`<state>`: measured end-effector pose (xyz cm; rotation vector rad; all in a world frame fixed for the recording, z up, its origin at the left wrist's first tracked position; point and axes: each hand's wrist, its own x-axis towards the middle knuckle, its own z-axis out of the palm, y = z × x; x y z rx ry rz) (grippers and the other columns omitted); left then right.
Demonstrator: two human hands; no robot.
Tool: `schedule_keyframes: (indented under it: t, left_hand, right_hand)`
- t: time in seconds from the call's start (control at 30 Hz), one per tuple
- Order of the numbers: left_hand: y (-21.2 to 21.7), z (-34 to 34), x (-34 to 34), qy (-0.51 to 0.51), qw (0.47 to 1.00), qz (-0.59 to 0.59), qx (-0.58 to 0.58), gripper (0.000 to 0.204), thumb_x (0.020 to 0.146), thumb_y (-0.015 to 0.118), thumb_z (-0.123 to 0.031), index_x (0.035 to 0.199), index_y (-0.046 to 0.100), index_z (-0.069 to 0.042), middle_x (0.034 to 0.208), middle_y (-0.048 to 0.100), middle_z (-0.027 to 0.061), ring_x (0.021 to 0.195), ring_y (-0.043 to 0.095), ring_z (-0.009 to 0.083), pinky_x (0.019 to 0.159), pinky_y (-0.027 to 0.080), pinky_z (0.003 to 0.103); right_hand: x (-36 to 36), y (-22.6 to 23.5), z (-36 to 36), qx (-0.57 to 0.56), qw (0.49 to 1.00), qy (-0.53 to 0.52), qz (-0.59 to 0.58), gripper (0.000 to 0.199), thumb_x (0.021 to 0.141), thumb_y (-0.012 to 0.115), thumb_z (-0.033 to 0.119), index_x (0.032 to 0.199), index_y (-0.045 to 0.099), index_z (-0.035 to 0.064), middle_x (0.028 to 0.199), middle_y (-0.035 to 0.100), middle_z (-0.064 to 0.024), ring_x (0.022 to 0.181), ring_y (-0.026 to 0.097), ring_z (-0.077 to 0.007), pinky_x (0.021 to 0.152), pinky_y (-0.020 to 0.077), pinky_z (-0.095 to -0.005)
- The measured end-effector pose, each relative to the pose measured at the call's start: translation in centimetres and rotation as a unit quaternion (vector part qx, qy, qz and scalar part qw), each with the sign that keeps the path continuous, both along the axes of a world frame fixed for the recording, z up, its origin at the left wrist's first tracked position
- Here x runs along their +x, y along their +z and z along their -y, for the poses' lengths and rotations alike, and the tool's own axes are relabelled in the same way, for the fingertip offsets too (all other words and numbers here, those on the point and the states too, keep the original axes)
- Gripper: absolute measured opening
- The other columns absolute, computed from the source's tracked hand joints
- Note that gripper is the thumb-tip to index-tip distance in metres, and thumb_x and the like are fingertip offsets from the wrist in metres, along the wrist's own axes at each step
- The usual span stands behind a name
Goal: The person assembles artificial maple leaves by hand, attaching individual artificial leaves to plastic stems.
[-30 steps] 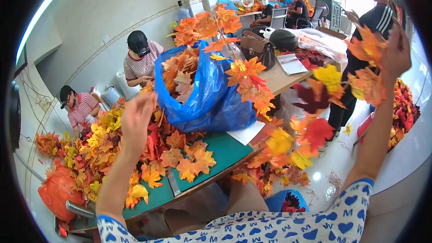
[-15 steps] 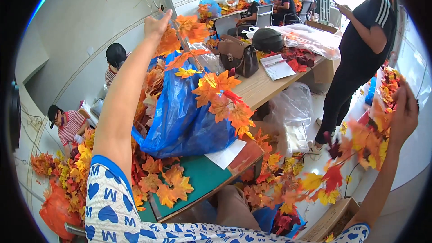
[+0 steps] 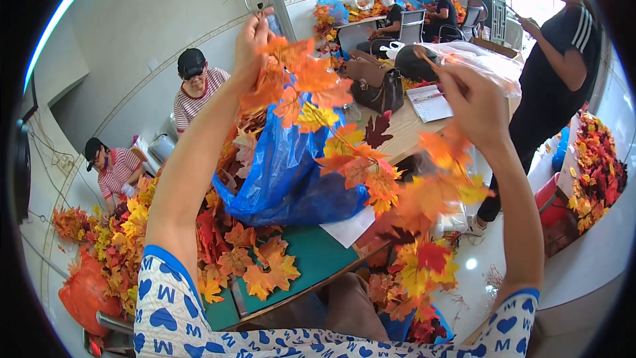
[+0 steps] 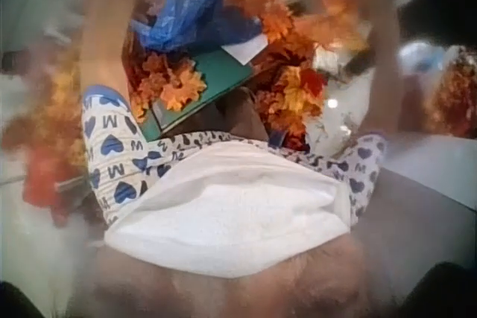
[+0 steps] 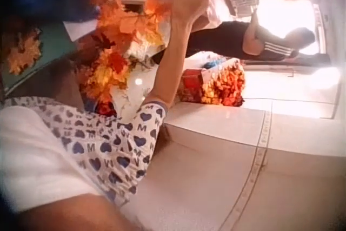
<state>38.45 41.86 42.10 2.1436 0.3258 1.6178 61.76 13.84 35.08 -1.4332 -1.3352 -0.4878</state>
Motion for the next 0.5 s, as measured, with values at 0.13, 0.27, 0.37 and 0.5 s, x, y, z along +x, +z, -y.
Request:
schedule_keyframes:
  t: [0.13,0.27,0.37,0.5]
  left_hand:
    - [-2.8,2.6,-2.0,-0.026,0.999,-0.020,-0.029,0.025,0.099,0.036,-0.016,0.104,0.053,0.001,0.056,0.043,-0.0011,0.050,0.045,0.0061,0.048,0.042,0.025]
    - [-4.8,5.1,-3.2,-0.124,0.983,-0.006,-0.138,0.025,0.099,0.034,-0.016,0.113,0.049,-0.002,0.051,0.040,-0.0013,0.040,0.044,0.0078,0.048,0.048,0.026]
    - [-5.4,6.1,-4.4,-0.115,0.979,-0.007,-0.167,0.025,0.099,0.035,-0.017,0.116,0.050,-0.006,0.052,0.041,-0.0014,0.037,0.043,0.0083,0.048,0.049,0.027]
    - [-5.0,7.0,-5.6,-0.110,0.978,-0.007,-0.179,0.025,0.099,0.036,-0.018,0.117,0.050,-0.008,0.053,0.040,-0.0023,0.039,0.042,0.0070,0.049,0.048,0.026]
  right_hand:
    - [-2.7,5.1,-8.4,0.167,0.964,-0.106,0.179,0.015,0.083,0.057,0.022,0.090,0.066,0.0139,0.071,0.064,-0.0095,0.065,0.062,-0.0284,0.055,0.0474,-0.0373]
    - [-5.3,8.5,-14.7,0.138,0.946,-0.150,0.251,0.019,0.086,0.055,0.029,0.096,0.066,0.0165,0.075,0.066,-0.0061,0.066,0.063,-0.0268,0.058,0.0496,-0.0366]
    - [-9.0,9.3,-16.3,0.046,0.943,-0.155,0.290,0.019,0.088,0.053,0.028,0.096,0.066,0.0164,0.075,0.066,-0.0063,0.066,0.063,-0.0253,0.057,0.0495,-0.0363]
    - [-10.5,8.7,-17.1,0.126,0.920,-0.123,0.351,0.016,0.087,0.054,0.024,0.095,0.065,0.0152,0.076,0.066,-0.0043,0.065,0.063,-0.0229,0.054,0.0495,-0.0334]
